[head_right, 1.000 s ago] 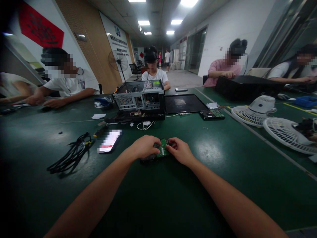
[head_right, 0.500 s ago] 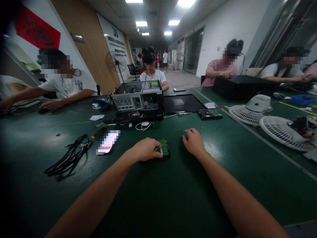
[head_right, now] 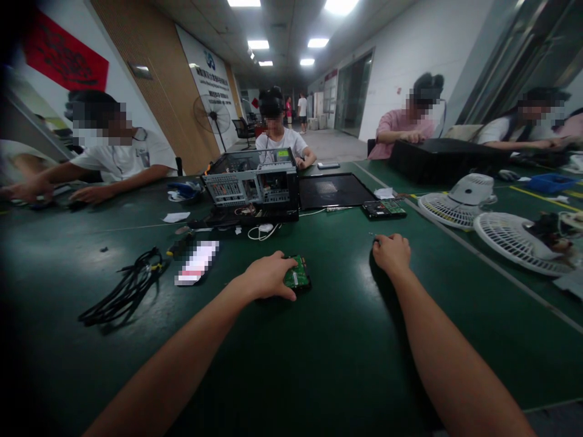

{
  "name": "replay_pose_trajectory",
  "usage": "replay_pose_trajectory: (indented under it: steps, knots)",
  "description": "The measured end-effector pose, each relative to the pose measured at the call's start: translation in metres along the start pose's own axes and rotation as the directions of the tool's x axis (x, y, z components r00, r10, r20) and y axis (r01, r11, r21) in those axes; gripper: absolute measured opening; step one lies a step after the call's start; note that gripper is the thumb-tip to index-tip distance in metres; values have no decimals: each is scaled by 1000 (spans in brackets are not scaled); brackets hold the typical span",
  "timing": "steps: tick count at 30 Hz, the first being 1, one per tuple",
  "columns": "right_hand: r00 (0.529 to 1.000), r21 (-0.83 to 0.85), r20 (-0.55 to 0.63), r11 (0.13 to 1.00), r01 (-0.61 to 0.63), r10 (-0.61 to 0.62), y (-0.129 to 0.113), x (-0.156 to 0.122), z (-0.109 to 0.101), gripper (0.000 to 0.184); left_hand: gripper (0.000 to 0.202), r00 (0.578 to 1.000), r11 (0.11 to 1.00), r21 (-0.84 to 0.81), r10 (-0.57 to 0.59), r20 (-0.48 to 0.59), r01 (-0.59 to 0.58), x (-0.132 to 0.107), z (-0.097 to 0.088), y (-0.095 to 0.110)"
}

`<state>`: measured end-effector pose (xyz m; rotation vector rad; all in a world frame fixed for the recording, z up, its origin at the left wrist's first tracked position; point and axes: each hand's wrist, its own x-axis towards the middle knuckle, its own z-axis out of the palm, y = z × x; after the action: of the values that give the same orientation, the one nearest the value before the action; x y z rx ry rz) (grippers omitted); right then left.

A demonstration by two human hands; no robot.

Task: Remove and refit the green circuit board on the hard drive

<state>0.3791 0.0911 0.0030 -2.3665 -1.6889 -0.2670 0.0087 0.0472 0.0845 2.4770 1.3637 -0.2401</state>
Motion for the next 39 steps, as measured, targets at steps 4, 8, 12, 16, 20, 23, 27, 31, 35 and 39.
replay_pose_trajectory:
  steps: [4,8,12,16,20,23,27,31,35,39]
  knots:
    - [999,-3,-17,1000,30,-30,-1,0,-3,37,97,1000,1000,-14,0,26,1,-1,-3,-4]
    - [999,14,-7,999,34,-34,0,1,-3,32,94,999,999,-25,34,32,-33,-2,-5,-8]
    - [1000,91,9,996,24,-25,-7,1,-9,28,89,995,995,-16,97,33,-96,-1,-4,-10]
    - [993,265,78,962,68,-92,-32,-12,-21,18,80,970,970,-7,242,35,-242,0,-2,-3]
    - [945,546,113,814,199,-307,-68,-40,-33,8,78,956,957,8,290,44,-291,-1,-1,5]
    - [869,740,62,606,290,-491,-90,-62,-37,13,78,955,956,10,293,46,-294,-1,-1,7]
    - [839,803,7,503,319,-544,-106,-79,-39,13,77,954,955,6,297,43,-297,-1,-1,6]
    - [835,792,-9,506,342,-551,-113,-83,-38,10,77,953,954,4,299,42,-300,-1,-1,7]
    - [836,775,-23,518,362,-549,-117,-84,-37,8,76,952,952,0,305,33,-305,-1,0,6]
    - [837,777,-21,518,357,-547,-119,-85,-38,10,75,950,950,-2,311,38,-311,0,1,5]
